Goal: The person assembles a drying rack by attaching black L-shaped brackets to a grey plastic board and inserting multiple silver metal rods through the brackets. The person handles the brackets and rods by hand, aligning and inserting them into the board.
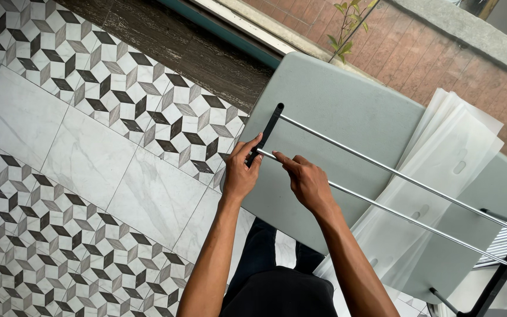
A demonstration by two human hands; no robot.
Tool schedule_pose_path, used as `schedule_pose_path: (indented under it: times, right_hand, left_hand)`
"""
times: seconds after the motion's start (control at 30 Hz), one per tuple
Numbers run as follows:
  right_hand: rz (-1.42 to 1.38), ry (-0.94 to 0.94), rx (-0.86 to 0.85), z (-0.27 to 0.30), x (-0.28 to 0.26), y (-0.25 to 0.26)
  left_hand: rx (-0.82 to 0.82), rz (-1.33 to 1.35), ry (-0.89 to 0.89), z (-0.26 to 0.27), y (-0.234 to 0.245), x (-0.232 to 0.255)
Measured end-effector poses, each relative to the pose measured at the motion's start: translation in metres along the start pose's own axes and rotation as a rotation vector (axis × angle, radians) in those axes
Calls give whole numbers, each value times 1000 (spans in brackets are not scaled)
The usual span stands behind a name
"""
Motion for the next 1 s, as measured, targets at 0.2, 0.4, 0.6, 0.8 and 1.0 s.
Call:
schedule_pose_path:
  times: [0.2, 0.4, 0.6, 0.8, 1.0]
  right_hand:
    - [-8, 3, -33, -2, 3, -3]
    - [-32, 19, -25, -2, 7, -3]
    - [-6, -6, -85, -2, 9, -5]
    - [-22, 20, -62, 4, 9, -5]
    - [-12, -11, -65, 9, 5, -5]
  left_hand:
    - [-2, 49, -57, -2, 2, -12]
    - [-118, 530, 258, -4, 4, -42]
    - [-156, 717, 390, -4, 2, -56]
    - [-164, 803, 442, -3, 0, -57]
    - [-195, 785, 475, -3, 4, -58]
Point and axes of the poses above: each hand's wrist, its own z-axis away from the middle knuckle, its own y-axis out of the back of the hand, x = y × z, the point moved 2 cm from there along -z, towards the middle knuckle, and after that the axes turned 13 degrees about -y, right-handed, at the moved point
